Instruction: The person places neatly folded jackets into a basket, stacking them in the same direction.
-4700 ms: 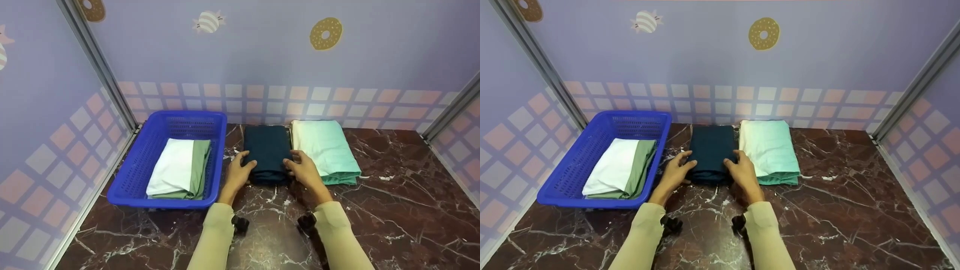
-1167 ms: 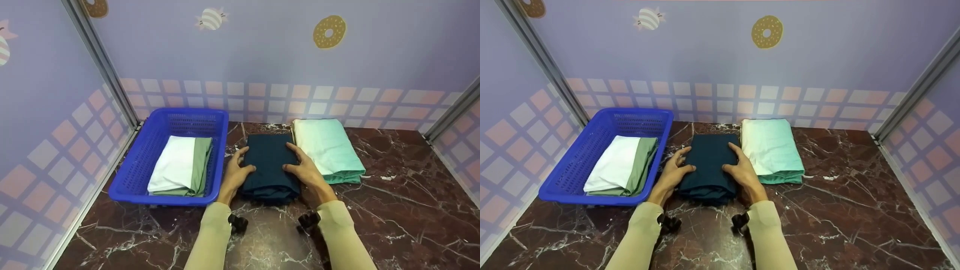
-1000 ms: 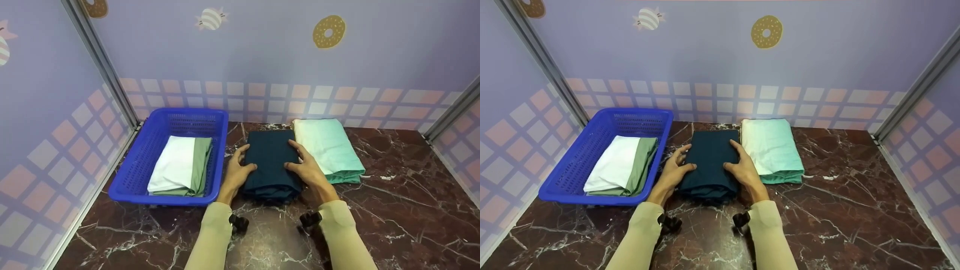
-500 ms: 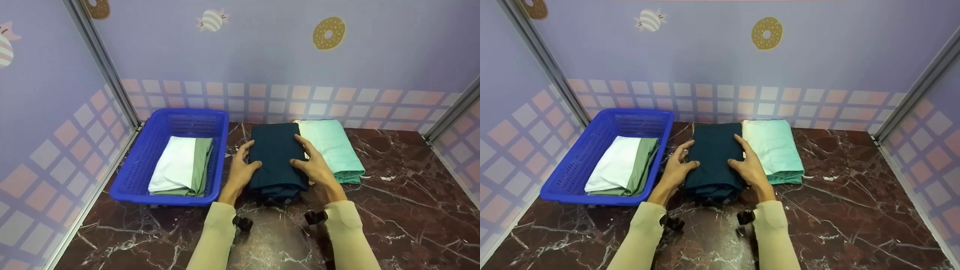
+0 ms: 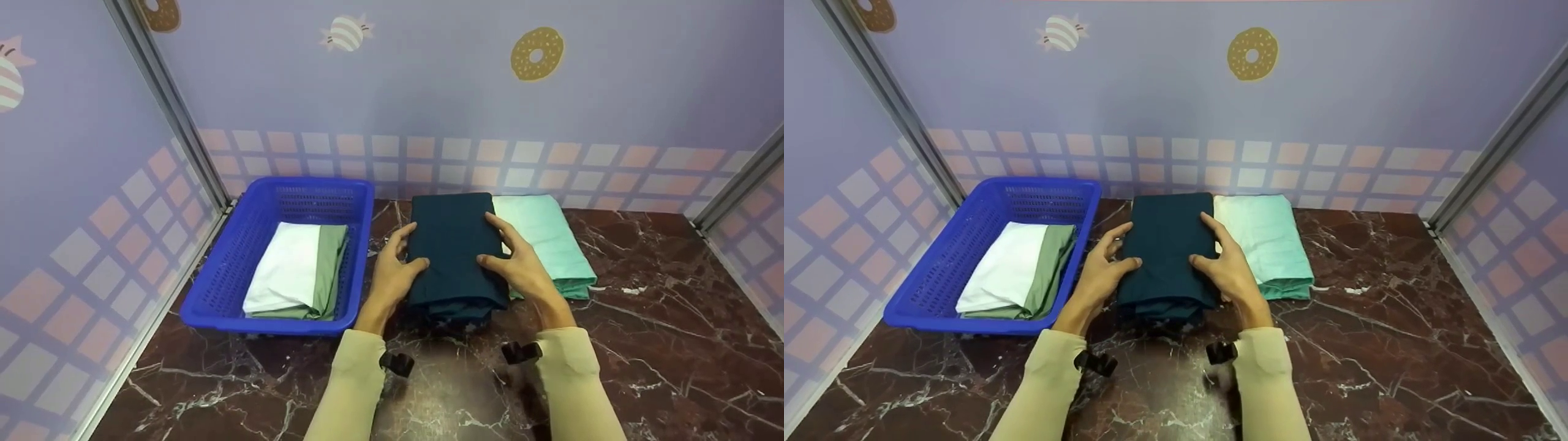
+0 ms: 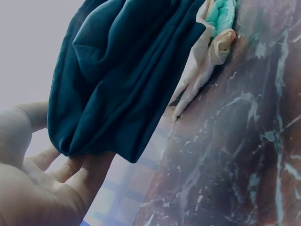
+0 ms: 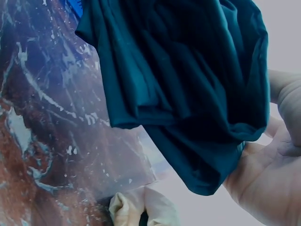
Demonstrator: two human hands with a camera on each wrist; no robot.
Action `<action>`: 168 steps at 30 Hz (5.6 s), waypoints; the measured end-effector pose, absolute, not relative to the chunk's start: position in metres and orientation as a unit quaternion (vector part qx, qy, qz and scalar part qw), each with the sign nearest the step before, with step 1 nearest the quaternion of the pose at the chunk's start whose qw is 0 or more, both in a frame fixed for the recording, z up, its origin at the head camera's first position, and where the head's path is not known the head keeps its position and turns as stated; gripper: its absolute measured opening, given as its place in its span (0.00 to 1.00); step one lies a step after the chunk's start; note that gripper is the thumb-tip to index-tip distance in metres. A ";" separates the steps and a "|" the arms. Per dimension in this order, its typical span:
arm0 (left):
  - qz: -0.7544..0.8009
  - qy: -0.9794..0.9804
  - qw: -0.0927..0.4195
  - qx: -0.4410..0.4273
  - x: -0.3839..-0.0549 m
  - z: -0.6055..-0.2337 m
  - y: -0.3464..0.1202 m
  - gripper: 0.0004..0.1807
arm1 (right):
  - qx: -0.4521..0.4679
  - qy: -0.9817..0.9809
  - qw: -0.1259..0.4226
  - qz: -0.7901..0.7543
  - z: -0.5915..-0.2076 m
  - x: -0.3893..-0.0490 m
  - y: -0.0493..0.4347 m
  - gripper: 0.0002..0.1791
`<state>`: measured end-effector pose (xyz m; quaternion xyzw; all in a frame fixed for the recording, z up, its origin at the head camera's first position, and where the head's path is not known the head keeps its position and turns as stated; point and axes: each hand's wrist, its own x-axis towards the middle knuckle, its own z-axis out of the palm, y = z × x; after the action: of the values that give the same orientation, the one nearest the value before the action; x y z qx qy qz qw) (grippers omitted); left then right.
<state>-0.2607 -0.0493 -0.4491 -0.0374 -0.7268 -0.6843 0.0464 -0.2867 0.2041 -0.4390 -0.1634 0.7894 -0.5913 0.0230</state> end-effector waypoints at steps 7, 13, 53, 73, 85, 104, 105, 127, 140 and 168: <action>-0.683 -0.727 0.052 -0.045 -0.256 -0.440 -0.051 0.38 | -0.163 0.769 0.032 -0.618 -0.432 -0.284 0.202 0.46; -0.690 -0.719 0.048 -0.060 -0.253 -0.436 -0.053 0.38 | -0.159 0.768 0.030 -0.619 -0.427 -0.281 0.201 0.46; -0.658 -0.745 0.052 -0.096 -0.239 -0.399 -0.083 0.36 | -0.160 0.752 0.010 -0.640 -0.408 -0.263 0.176 0.47; -0.546 -0.825 0.108 -0.096 -0.247 -0.363 -0.123 0.36 | -0.187 0.724 -0.011 -0.663 -0.384 -0.272 0.133 0.47; -0.567 -0.817 0.076 -0.063 -0.244 -0.352 -0.154 0.34 | -0.174 0.727 -0.008 -0.664 -0.378 -0.277 0.101 0.47; -0.528 -0.843 0.095 -0.036 -0.239 -0.342 -0.204 0.32 | -0.175 0.762 0.011 -0.623 -0.369 -0.279 0.047 0.47; -0.527 -0.844 0.096 -0.035 -0.238 -0.342 -0.207 0.32 | -0.179 0.762 0.014 -0.622 -0.369 -0.280 0.044 0.48; -0.501 -0.859 0.103 -0.011 -0.241 -0.351 -0.246 0.33 | -0.168 0.810 0.060 -0.559 -0.379 -0.283 0.001 0.48; -0.488 -0.869 0.080 0.010 -0.235 -0.363 -0.274 0.31 | -0.142 0.846 0.068 -0.510 -0.386 -0.282 -0.026 0.47; -0.476 -0.878 0.028 0.044 -0.240 -0.383 -0.302 0.34 | -0.151 0.890 0.074 -0.423 -0.397 -0.285 -0.070 0.45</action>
<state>-0.2400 -0.3019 -0.3825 0.0444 -0.8777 -0.4763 0.0276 -0.2847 -0.0705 -0.3970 -0.1506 0.8903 -0.4234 0.0742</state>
